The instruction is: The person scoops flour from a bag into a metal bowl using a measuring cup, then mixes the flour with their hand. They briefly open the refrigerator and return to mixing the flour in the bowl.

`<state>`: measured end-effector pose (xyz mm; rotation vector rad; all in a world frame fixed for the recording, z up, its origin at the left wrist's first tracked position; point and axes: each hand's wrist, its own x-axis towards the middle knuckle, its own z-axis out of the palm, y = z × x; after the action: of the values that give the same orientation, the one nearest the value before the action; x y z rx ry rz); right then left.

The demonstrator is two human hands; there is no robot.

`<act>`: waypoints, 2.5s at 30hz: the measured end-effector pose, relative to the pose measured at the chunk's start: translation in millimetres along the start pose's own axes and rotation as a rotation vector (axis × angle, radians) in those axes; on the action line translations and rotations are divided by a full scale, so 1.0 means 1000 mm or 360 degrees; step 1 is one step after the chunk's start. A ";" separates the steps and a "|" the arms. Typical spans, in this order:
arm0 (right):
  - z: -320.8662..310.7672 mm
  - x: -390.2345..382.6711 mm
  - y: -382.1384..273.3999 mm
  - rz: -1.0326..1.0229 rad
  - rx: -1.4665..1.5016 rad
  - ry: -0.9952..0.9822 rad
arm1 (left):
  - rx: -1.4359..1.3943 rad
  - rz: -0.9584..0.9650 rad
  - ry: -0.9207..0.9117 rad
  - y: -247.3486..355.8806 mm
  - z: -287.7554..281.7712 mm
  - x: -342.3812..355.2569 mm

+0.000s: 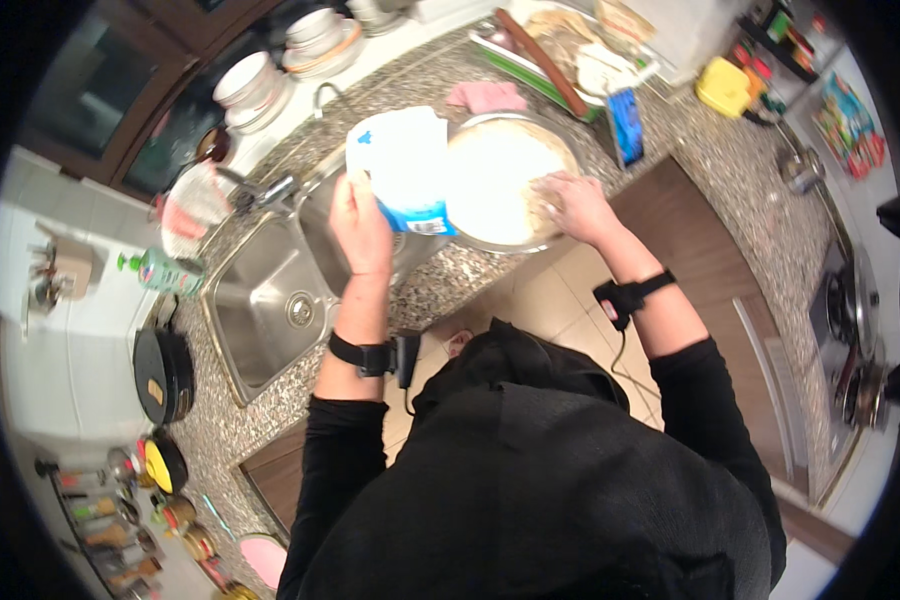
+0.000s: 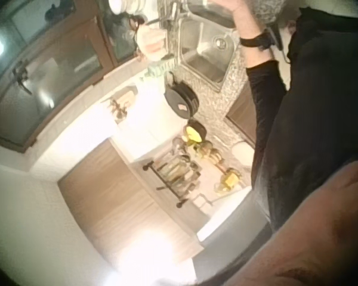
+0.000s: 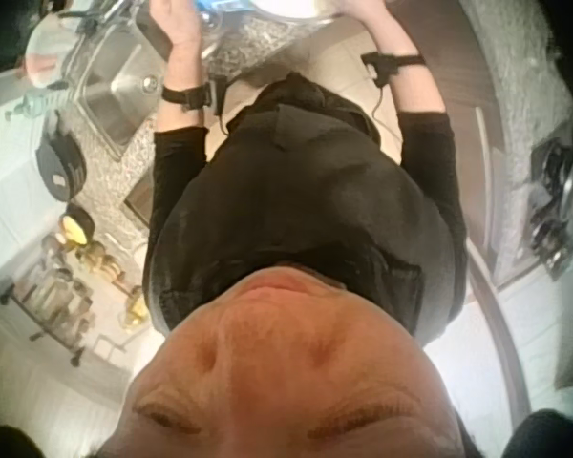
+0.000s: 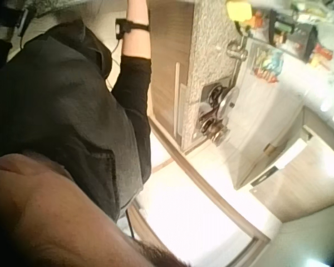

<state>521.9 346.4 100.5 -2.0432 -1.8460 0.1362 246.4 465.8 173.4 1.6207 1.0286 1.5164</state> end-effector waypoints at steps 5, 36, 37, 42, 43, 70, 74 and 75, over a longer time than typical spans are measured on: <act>-0.007 0.009 -0.004 -0.0216 0.0250 0.0164 | -0.0575 -0.0181 0.0497 0.008 -0.041 -0.010; 0.021 0.029 -0.053 0.0632 0.0410 -0.0201 | 0.0835 -0.0931 0.1295 -0.184 -0.723 -0.094; 0.018 0.029 -0.051 0.0587 0.0392 -0.0177 | 0.0903 -0.0869 0.1285 -0.182 -0.723 -0.098; 0.008 0.042 -0.039 0.0576 0.0519 -0.0196 | 0.1359 -0.0819 0.1158 -0.169 -0.722 -0.131; 0.005 0.046 -0.037 0.0556 0.0448 -0.0210 | 0.1402 -0.0840 0.1153 -0.166 -0.719 -0.139; -0.008 0.025 -0.056 0.0389 0.0596 -0.0056 | 0.1199 -0.1120 0.1452 -0.238 -0.763 -0.087; -0.012 0.036 -0.039 0.0622 0.0519 0.0035 | 0.0005 -0.0999 0.1770 -0.189 -0.769 -0.123; -0.014 0.039 -0.037 0.0586 0.0458 0.0072 | -0.0260 -0.0936 0.1770 -0.173 -0.774 -0.131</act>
<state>496.8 383.3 133.4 -2.1313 -1.3178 0.4241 -542.1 399.5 28.7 0.1727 1.6709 1.9596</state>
